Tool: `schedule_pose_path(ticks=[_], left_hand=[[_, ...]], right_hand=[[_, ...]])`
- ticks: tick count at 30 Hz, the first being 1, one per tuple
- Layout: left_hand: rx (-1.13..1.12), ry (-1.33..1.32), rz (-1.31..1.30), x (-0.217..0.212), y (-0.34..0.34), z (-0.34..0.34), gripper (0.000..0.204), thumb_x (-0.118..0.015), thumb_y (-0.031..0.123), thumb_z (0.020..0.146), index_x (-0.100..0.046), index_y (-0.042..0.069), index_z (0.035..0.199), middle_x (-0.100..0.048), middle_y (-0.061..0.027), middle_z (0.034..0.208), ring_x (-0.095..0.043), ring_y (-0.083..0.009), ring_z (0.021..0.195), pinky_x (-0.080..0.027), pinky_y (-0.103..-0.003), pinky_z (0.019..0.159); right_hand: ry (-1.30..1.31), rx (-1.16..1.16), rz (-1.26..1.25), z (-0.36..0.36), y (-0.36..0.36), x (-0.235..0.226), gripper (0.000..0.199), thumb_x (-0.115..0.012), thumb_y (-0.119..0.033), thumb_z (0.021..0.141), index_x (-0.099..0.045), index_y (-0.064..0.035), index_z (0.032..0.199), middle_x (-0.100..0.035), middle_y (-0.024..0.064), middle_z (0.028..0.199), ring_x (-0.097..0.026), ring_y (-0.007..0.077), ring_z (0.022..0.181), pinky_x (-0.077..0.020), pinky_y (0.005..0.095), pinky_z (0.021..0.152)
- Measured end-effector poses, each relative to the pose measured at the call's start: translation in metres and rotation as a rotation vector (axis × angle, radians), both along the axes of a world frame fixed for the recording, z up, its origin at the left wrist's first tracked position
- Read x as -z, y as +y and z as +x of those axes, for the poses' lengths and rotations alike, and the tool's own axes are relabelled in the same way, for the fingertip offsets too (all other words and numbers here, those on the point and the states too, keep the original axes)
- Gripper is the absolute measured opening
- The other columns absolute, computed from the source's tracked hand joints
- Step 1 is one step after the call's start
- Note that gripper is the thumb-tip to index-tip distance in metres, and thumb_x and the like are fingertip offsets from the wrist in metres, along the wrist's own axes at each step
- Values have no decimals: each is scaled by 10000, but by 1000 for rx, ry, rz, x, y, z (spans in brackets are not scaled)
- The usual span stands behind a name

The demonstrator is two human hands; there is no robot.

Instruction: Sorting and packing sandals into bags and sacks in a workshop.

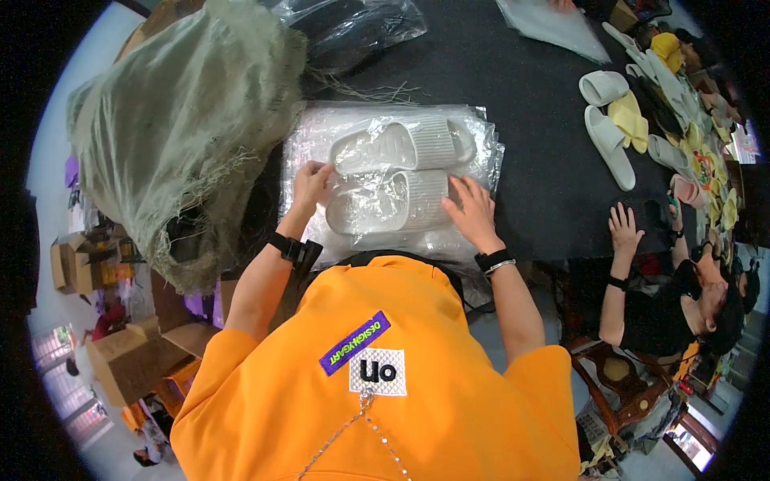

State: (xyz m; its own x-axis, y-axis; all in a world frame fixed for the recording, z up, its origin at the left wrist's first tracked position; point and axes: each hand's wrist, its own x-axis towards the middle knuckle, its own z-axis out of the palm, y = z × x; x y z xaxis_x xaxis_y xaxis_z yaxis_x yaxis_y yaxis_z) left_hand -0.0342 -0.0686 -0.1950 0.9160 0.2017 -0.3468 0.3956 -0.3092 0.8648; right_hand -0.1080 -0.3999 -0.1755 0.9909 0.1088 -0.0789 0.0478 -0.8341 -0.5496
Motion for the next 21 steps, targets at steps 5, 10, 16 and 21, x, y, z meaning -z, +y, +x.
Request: schedule_pose_path(ticks=[5, 10, 16, 21], left_hand=[[100, -98, -54, -27, 13, 3, 279, -578, 275, 775, -594, 7, 850, -615, -88, 774, -558, -159, 671, -430, -320, 590], [220, 185, -1442, -87, 3, -20, 341, -397, 261, 873, -486, 12, 1088, -586, -163, 986, -604, -283, 834, -496, -353, 708], [568, 381, -1087, -41, -19, -43, 429, -525, 99, 806, -430, 63, 1223, -549, -149, 1035, -579, -162, 757, -481, -269, 630], [866, -668, 380, -40, -61, -9, 464, -637, 86, 687, -512, 81, 1134, -510, -94, 1091, -493, -223, 979, -435, -303, 750]], right_hand=[[31, 17, 5, 2, -1, 1, 513, -494, -422, 829, -442, -130, 1247, -375, 99, 1291, -344, 281, 1176, -262, 414, 959], [37, 41, -1, 5, -5, 1, 491, -507, -388, 829, -461, -104, 1228, -393, 108, 1271, -369, 286, 1152, -285, 399, 947], [-161, 274, 227, 3, -22, 4, 330, -565, -206, 807, -546, -56, 1100, -443, 123, 1221, -435, 285, 1081, -362, 347, 887], [121, 572, 290, -6, -40, 9, 339, -606, -207, 774, -547, -34, 1059, -625, 89, 789, -598, 198, 730, -452, 309, 677]])
